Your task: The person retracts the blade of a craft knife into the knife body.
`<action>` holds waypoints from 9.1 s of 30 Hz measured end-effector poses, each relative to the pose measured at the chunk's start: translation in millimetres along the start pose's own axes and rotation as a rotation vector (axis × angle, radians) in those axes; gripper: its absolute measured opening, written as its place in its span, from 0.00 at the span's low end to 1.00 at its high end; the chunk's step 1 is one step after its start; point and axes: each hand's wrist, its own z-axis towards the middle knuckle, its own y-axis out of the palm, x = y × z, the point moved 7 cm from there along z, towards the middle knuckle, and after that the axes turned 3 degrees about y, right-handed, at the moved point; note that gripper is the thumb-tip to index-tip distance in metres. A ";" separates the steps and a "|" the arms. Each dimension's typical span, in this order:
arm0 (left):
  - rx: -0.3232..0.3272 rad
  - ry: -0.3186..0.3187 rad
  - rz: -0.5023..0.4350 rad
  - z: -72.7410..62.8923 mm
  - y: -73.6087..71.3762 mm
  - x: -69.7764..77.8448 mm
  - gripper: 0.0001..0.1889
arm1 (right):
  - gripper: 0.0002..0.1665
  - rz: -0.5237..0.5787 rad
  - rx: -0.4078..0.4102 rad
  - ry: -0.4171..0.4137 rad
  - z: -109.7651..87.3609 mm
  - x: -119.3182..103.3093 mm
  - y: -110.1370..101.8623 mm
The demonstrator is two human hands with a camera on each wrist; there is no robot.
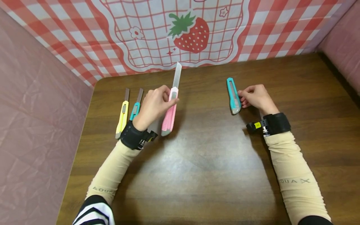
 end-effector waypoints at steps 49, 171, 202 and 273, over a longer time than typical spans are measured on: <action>0.060 0.267 -0.269 15.5 60.9 64.7 0.10 | 0.13 0.211 -0.061 -0.442 -45.9 -93.8 70.7; -0.359 -0.003 -0.732 -0.3 136.4 59.4 0.07 | 0.15 0.512 0.441 -0.407 -53.7 -79.6 47.3; -0.315 0.020 -0.727 3.1 132.7 55.0 0.08 | 0.18 0.561 0.404 -0.381 -51.3 -78.5 52.3; -0.321 -0.010 -0.756 3.0 136.0 54.4 0.09 | 0.24 0.276 0.342 -0.353 -48.5 -79.8 53.3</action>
